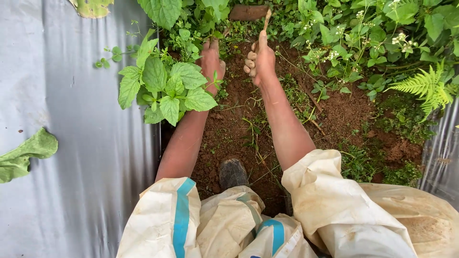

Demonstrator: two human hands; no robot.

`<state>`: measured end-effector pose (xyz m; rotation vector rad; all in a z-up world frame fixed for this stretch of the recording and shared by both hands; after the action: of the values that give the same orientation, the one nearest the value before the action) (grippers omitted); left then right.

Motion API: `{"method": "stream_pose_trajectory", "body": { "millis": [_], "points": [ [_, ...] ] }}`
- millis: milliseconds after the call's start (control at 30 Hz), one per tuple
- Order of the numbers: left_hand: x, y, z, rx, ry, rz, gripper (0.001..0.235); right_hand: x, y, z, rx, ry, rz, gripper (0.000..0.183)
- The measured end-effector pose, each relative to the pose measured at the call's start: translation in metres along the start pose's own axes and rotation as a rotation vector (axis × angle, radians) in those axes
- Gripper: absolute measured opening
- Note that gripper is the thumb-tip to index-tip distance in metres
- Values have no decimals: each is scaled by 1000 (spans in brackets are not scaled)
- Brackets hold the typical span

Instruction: Using a small hand hoe and bare hands to remove weeds from a soil bed between plastic-covered rows.

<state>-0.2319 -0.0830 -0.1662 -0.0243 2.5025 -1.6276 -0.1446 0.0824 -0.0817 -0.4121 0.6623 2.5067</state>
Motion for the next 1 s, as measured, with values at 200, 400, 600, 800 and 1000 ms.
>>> {"method": "stream_pose_trajectory", "body": {
  "millis": [200,400,600,800,1000],
  "points": [
    [25,25,20,-304,112,-1,62,-10,-15,-10,-14,192,-5,44],
    [17,54,36,-97,271,-192,52,13,-32,14,282,-146,-247,47],
    [18,78,49,-265,353,-183,55,9,-41,-26,79,395,160,46],
    [41,121,55,358,145,53,65,35,-38,-5,322,126,-132,46],
    [31,119,67,-72,124,24,63,15,-29,-9,-76,360,197,45]
  ]
}}
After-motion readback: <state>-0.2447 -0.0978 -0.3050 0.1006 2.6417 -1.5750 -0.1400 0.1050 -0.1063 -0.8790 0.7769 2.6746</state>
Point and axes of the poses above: each hand's wrist, its own x-axis towards the middle knuckle, its own y-axis out of the palm, z = x × y, the point moved 9 cm from there along x, towards the middle knuckle, and after that the axes turned 15 degrees about -y, right-handed, at the moved point
